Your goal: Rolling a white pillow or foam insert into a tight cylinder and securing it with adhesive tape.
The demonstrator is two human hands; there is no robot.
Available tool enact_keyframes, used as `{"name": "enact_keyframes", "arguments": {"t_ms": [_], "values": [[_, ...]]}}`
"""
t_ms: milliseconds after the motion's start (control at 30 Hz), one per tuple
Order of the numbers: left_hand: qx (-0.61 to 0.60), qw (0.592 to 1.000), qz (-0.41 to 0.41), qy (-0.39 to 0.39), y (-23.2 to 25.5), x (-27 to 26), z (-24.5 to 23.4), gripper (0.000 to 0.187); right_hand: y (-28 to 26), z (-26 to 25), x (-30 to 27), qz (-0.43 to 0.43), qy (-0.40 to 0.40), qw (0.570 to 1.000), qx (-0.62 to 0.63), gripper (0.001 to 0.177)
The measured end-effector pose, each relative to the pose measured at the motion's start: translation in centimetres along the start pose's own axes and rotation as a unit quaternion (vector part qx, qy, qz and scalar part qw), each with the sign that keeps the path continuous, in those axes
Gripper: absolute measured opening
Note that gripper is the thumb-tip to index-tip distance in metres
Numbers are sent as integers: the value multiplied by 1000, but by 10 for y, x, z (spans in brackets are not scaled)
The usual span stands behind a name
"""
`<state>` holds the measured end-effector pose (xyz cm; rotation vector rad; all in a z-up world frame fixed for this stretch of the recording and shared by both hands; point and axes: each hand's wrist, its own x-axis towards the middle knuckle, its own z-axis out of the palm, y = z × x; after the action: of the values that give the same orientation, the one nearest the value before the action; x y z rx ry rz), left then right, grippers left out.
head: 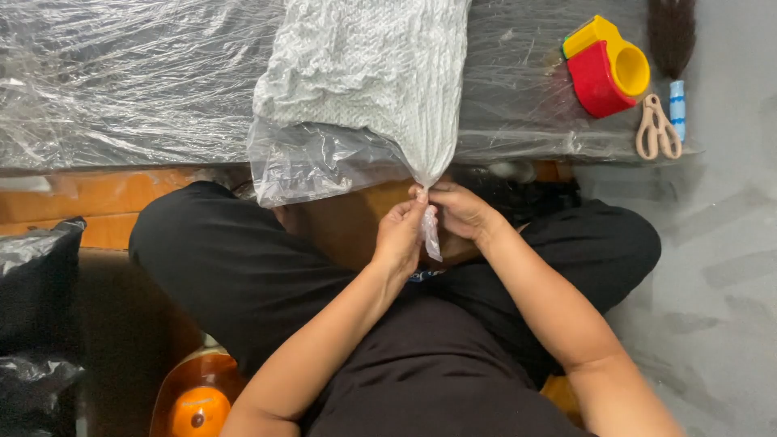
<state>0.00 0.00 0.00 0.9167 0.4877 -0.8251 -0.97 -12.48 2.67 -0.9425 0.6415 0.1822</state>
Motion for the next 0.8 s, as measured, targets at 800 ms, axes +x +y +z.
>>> {"name": "enact_keyframes", "arguments": {"t_ms": [800], "values": [[169,941,292,-4,17,-31,3,16,-35,57,-79,-349,204,712,-574,26]]}}
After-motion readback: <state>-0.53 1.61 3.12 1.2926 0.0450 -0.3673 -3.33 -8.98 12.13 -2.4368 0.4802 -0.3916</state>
